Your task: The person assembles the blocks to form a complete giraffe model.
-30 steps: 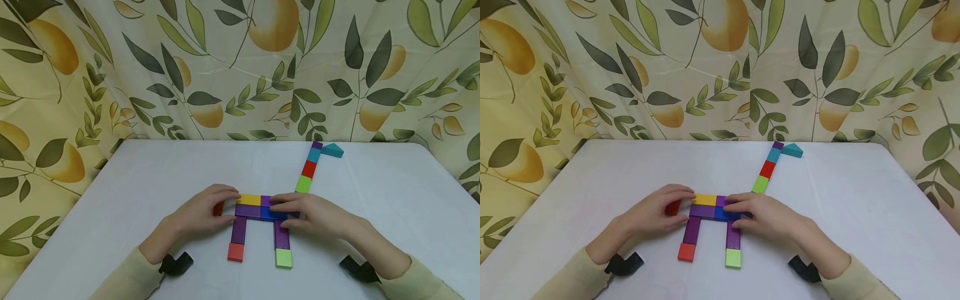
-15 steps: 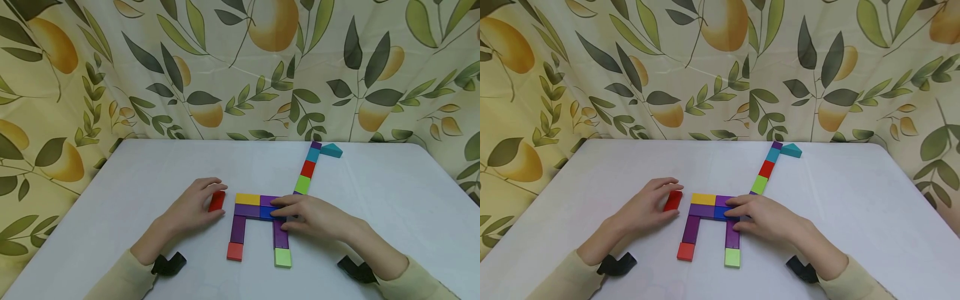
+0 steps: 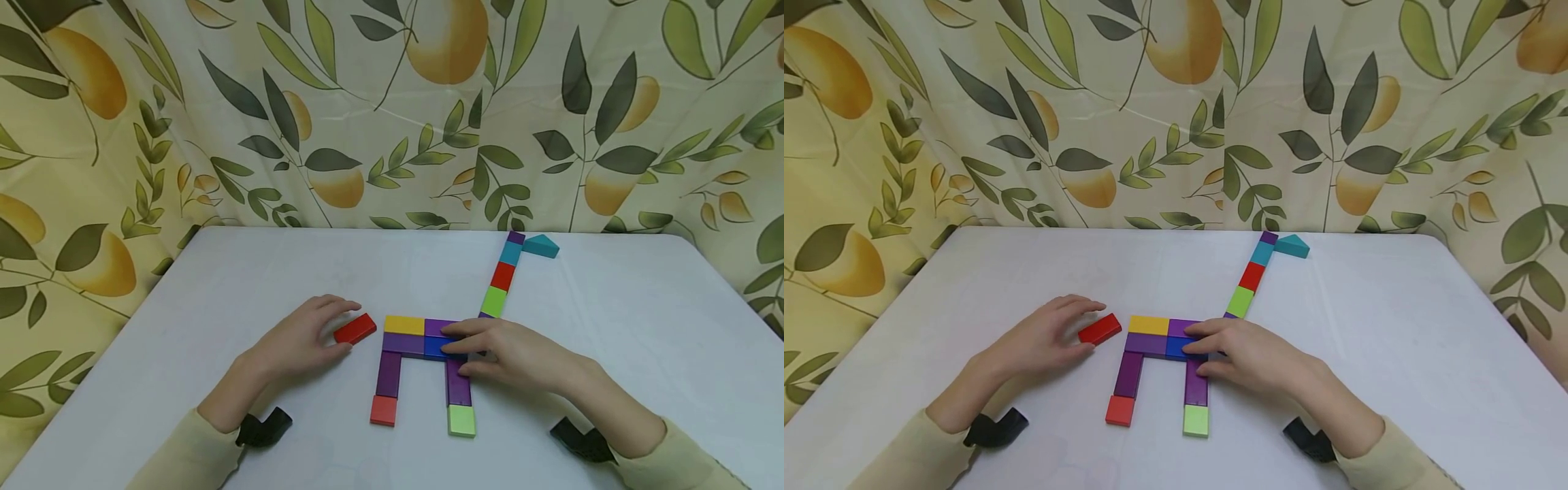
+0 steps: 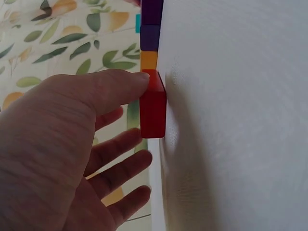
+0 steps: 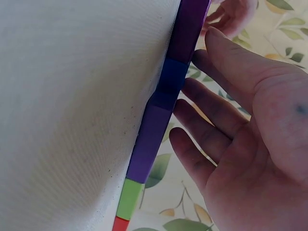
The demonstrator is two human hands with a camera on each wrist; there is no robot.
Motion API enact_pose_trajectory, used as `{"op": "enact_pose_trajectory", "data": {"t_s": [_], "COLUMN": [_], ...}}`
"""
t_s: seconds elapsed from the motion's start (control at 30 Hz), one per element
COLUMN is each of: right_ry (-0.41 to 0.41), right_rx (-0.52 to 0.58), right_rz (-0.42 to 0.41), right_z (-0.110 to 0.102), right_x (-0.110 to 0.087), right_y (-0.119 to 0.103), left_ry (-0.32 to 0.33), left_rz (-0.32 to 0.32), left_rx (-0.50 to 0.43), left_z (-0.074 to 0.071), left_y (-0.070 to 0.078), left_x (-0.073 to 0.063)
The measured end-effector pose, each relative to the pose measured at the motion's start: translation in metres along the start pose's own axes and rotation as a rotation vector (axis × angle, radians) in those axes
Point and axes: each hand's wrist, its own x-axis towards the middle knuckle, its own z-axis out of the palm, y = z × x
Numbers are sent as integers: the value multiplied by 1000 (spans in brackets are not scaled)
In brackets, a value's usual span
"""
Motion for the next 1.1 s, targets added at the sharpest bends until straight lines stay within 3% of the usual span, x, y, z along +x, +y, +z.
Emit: {"op": "enact_pose_trajectory", "data": {"t_s": [0.33, 0.67, 1.1], "right_ry": [6, 8, 15], "right_rx": [7, -6, -14], "right_rz": [2, 8, 3], "right_z": [1, 0, 1], "right_x": [0, 0, 0], "right_y": [0, -2, -2], "left_ry": [-27, -56, -79], "left_rz": [78, 58, 105], "left_rx": [-51, -39, -45], "left_z": [-2, -1, 0], "left_y": [1, 5, 7], "left_x": [1, 2, 2]}}
